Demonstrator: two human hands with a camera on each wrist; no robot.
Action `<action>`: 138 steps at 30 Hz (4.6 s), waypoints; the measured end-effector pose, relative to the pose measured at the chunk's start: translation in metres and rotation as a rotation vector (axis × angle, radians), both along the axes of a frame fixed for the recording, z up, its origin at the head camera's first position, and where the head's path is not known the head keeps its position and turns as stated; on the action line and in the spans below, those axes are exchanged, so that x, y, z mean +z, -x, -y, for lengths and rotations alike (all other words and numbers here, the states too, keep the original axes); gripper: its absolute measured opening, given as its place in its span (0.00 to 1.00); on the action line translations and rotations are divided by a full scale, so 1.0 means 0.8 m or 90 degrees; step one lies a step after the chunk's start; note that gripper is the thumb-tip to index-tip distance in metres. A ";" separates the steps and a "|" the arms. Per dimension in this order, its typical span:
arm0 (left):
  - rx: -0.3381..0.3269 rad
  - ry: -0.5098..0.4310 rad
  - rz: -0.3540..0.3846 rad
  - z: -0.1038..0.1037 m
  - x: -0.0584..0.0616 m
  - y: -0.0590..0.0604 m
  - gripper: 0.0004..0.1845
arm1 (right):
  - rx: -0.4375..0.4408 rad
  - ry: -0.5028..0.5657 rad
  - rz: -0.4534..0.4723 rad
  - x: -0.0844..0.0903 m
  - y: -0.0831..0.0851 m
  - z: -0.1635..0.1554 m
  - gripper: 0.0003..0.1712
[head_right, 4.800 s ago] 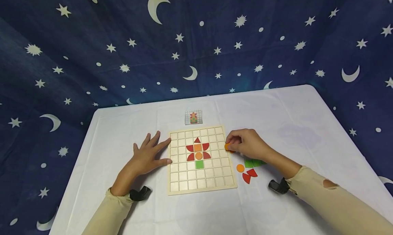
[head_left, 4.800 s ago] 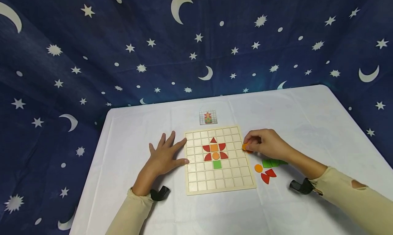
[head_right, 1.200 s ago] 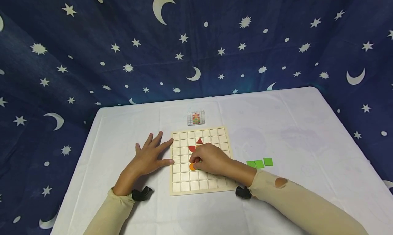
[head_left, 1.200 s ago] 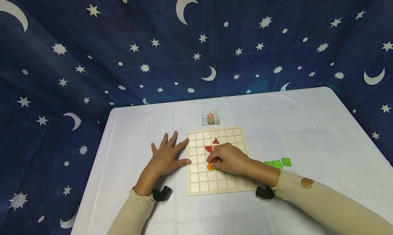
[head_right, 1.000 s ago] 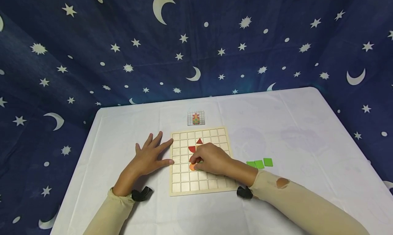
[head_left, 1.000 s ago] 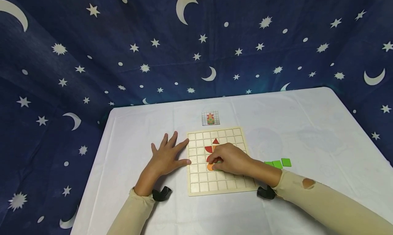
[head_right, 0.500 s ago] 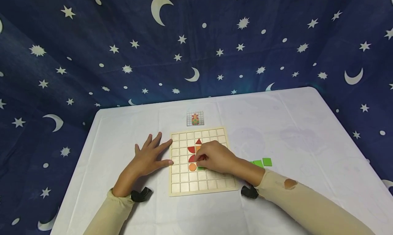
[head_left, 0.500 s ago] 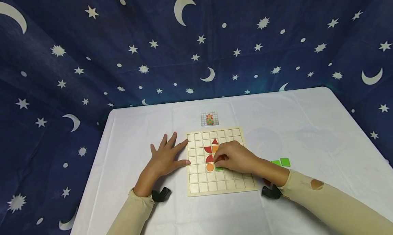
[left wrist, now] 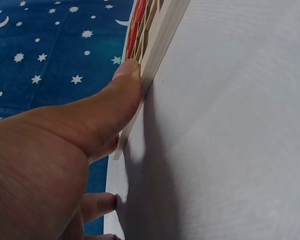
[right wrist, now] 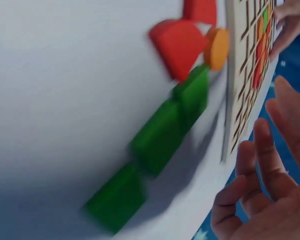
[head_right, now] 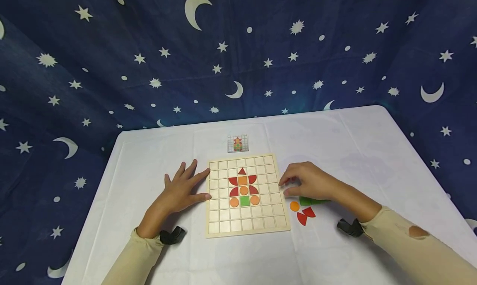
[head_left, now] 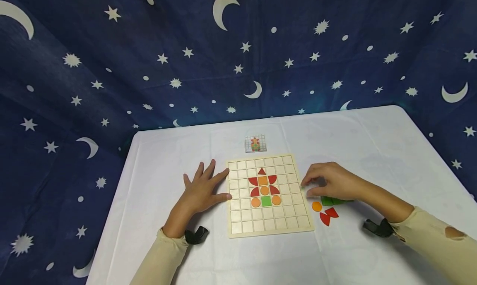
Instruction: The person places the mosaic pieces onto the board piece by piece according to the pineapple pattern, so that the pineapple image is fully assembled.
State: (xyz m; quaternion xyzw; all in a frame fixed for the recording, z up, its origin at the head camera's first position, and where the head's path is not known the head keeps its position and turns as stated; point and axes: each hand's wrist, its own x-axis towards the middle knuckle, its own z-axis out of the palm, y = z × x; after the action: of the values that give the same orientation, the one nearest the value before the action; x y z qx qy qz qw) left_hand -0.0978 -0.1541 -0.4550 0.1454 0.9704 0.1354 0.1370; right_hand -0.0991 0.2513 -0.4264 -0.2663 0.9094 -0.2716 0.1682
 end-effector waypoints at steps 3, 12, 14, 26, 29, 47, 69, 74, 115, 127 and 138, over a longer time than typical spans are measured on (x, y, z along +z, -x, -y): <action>0.000 0.002 -0.002 0.000 0.001 0.000 0.45 | -0.004 -0.017 -0.001 -0.005 -0.002 -0.021 0.14; -0.002 0.006 -0.006 0.000 0.000 0.000 0.45 | 0.030 -0.044 -0.012 -0.021 -0.013 -0.059 0.18; -0.002 0.005 -0.004 0.000 0.000 0.000 0.45 | 0.017 -0.057 -0.021 -0.023 -0.014 -0.060 0.18; 0.002 0.003 0.000 0.000 -0.001 0.000 0.45 | -0.032 -0.016 -0.033 -0.029 -0.017 -0.054 0.17; -0.002 0.000 -0.006 0.001 -0.001 0.000 0.45 | -0.001 0.031 -0.058 -0.033 -0.022 -0.051 0.15; -0.006 -0.007 -0.010 0.002 -0.003 0.000 0.45 | 0.043 0.050 -0.081 -0.035 -0.032 -0.029 0.15; -0.004 -0.006 -0.012 0.002 -0.003 -0.002 0.46 | -0.130 0.164 0.049 -0.031 -0.023 -0.003 0.08; -0.004 -0.003 -0.008 0.003 -0.004 -0.002 0.46 | -0.154 0.241 0.223 -0.026 -0.021 0.025 0.11; -0.001 -0.004 -0.007 0.003 -0.006 -0.001 0.46 | 0.026 0.045 -0.033 -0.027 -0.050 0.134 0.14; 0.000 0.007 0.002 0.001 -0.006 -0.001 0.46 | 0.025 0.049 -0.054 -0.025 -0.049 0.127 0.11; -0.002 0.005 -0.002 0.003 -0.006 -0.002 0.46 | 0.019 0.039 -0.058 -0.026 -0.050 0.126 0.06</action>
State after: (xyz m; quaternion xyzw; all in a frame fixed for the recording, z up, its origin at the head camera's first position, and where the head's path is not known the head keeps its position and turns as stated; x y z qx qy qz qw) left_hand -0.0958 -0.1562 -0.4595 0.1467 0.9709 0.1312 0.1364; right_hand -0.0592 0.1501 -0.4471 -0.2972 0.9033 -0.2841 0.1224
